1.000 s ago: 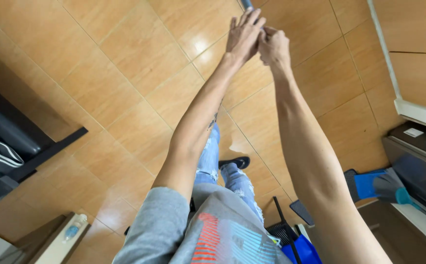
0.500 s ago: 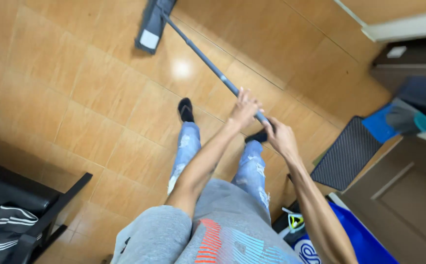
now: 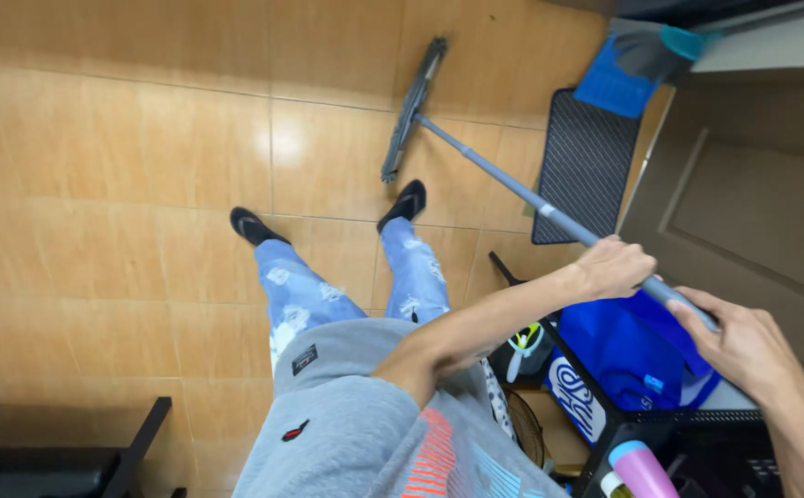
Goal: Mopping the floor using a flat mop and spray cleaner.
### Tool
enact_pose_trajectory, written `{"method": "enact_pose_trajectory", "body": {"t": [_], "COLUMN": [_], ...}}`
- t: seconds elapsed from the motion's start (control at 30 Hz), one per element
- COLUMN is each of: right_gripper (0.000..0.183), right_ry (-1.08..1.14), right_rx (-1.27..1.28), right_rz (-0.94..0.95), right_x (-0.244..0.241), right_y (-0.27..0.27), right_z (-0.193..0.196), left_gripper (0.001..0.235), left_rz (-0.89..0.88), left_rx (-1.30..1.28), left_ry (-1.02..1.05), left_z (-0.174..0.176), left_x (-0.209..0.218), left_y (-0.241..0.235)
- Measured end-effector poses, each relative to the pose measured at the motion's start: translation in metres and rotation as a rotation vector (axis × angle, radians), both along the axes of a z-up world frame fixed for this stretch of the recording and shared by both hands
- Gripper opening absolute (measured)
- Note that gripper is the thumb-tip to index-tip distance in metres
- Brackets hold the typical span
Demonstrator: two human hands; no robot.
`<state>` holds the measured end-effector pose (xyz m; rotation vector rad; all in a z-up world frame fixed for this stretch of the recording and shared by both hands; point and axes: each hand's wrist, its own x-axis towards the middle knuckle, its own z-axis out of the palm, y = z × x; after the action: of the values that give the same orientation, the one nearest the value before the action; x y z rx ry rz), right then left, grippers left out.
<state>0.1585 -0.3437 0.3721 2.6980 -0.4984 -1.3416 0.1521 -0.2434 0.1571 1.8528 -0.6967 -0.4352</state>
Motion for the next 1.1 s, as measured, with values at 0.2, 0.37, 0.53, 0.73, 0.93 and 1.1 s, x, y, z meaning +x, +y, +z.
{"method": "enact_pose_trajectory", "body": {"t": [0.2, 0.37, 0.53, 0.73, 0.93, 1.1], "right_gripper": [0.059, 0.051, 0.054, 0.050, 0.051, 0.050], "right_ry": [0.146, 0.307, 0.159, -0.243, -0.165, 0.019], "right_rx": [0.024, 0.452, 0.540, 0.452, 0.584, 0.459], "right_rz": [-0.231, -1.084, -1.108, 0.143, 0.134, 0.156], "right_x": [-0.022, -0.044, -0.043, -0.021, -0.012, 0.025], "right_y": [-0.062, -0.076, -0.049, 0.045, 0.123, 0.290], "right_z": [0.010, -0.004, -0.041, -0.107, -0.146, -0.182], "left_gripper": [0.017, 0.029, 0.028, 0.023, 0.012, 0.012], "left_rz": [-0.255, -0.788, -0.522, -0.319, -0.119, 0.076], "left_rx": [-0.051, 0.016, -0.065, 0.136, 0.251, 0.320], "left_ry": [-0.021, 0.226, 0.034, 0.078, 0.092, 0.112], "left_z": [0.018, 0.023, -0.022, -0.082, -0.126, -0.167], "left_x": [0.009, 0.035, 0.025, 0.023, 0.003, 0.012], "left_y": [-0.053, -0.030, 0.028, 0.074, 0.163, 0.325]}}
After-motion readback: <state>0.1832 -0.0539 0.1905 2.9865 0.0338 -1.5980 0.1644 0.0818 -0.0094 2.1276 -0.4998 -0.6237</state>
